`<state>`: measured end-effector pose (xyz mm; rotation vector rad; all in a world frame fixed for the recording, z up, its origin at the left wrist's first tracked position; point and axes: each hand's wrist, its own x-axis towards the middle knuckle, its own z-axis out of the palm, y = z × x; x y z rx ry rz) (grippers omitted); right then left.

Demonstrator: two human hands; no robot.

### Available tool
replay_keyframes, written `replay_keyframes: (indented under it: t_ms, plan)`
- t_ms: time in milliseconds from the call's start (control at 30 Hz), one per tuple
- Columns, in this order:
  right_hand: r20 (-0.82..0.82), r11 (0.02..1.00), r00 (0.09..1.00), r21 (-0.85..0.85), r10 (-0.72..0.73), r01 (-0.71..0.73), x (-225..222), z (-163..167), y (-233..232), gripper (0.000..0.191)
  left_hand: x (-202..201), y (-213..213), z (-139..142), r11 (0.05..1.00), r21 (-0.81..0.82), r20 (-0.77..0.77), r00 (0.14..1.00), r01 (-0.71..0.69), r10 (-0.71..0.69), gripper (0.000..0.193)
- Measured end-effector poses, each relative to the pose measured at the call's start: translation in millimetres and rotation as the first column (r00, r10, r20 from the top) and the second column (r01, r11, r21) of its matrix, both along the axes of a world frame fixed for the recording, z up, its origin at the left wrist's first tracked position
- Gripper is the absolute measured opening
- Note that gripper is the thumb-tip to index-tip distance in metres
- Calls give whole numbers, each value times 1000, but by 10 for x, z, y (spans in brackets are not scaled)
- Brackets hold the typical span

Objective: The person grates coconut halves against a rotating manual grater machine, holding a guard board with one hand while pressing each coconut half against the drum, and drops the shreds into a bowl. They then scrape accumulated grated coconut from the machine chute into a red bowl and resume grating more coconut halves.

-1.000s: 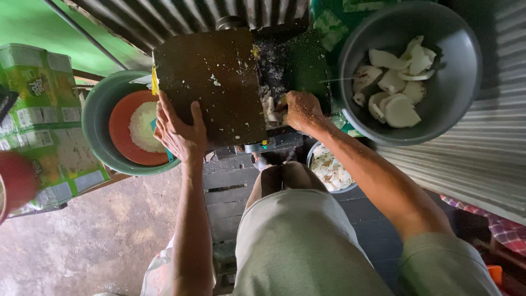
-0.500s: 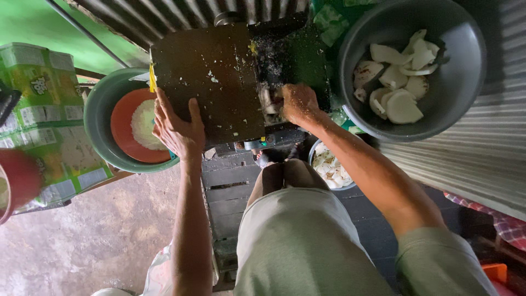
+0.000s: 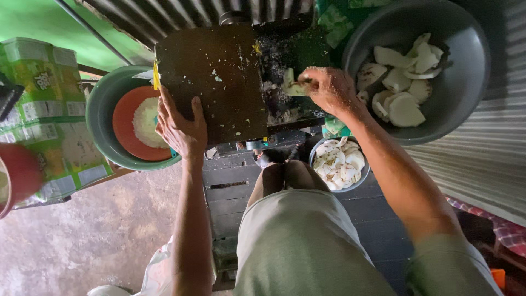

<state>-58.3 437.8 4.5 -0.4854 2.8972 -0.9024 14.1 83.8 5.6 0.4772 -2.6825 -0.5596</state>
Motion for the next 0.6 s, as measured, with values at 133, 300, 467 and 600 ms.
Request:
replay_keyframes:
  t_ms: [133,300,467,600]
  plan:
    - [-106,1000,994,15,8,-7,57,-5,-47,21,-3,3,16,1000,-5,14,1000,2,-2,83]
    - [104,998,993,24,-63,61,0,-198,-416,18,6,14,39,1000,-6,3,1000,10,-10,83]
    - [36,996,998,76,-48,45,-174,-459,-689,19,-20,9,32,1000,-13,19,1000,-4,5,82]
    - [87,992,995,124,-39,28,-224,-638,-684,13,-22,8,34,1000,-1,18,1000,-12,12,82]
